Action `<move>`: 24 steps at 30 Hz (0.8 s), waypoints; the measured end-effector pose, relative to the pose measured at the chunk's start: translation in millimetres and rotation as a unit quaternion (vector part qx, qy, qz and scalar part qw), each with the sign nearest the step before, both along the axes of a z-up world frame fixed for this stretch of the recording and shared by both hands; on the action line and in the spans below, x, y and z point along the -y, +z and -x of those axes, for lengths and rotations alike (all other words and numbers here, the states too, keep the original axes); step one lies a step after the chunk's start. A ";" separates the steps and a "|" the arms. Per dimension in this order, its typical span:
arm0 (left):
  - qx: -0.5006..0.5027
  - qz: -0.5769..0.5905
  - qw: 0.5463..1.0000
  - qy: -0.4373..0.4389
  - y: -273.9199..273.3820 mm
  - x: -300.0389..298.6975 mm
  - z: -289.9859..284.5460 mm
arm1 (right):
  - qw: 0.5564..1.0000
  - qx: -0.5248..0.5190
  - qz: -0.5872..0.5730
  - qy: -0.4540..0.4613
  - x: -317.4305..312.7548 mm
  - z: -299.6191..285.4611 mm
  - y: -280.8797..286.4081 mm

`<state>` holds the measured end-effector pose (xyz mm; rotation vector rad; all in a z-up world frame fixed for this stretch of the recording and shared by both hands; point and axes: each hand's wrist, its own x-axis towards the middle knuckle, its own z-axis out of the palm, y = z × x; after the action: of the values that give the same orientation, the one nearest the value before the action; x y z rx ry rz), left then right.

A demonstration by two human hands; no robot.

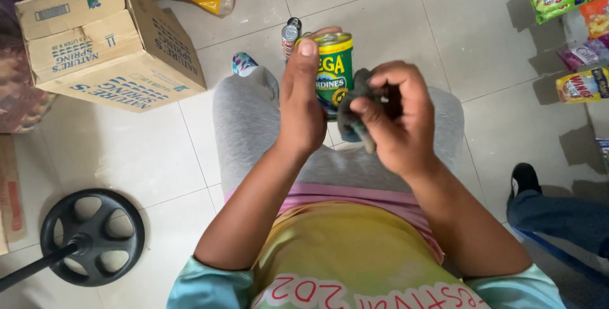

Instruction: Cleaning canned goods with a cloth and placing them on a retail shelf.

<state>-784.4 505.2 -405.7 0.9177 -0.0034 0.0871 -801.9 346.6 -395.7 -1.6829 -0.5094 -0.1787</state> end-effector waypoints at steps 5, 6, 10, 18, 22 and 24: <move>0.030 -0.027 0.996 -0.077 -5.4 14.2 9.9 | 0.996 0.066 -0.049 -0.043 6.1 -34.3 17.9; 0.038 -0.029 0.993 -0.105 -10.2 19.1 13.4 | 0.993 0.034 -0.101 -0.054 5.8 -36.5 27.4; 0.024 -0.010 0.995 -0.095 -8.3 16.2 8.7 | 0.990 0.052 -0.097 -0.087 -6.9 -21.1 8.7; -0.020 -0.018 0.997 -0.067 -5.8 9.4 4.6 | 0.995 0.099 -0.023 -0.021 7.3 -28.8 -13.3; -0.020 -0.084 0.992 -0.089 -15.6 33.7 15.5 | 0.991 0.049 -0.103 -0.073 7.9 -30.6 4.9; -0.048 -0.049 0.994 -0.085 -29.5 48.8 22.2 | 0.988 0.054 -0.121 -0.076 12.8 -27.4 -10.0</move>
<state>-806.6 456.4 -435.2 1.0155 0.0037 -0.1159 -774.5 333.8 -405.7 -1.4783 -0.4219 -0.4275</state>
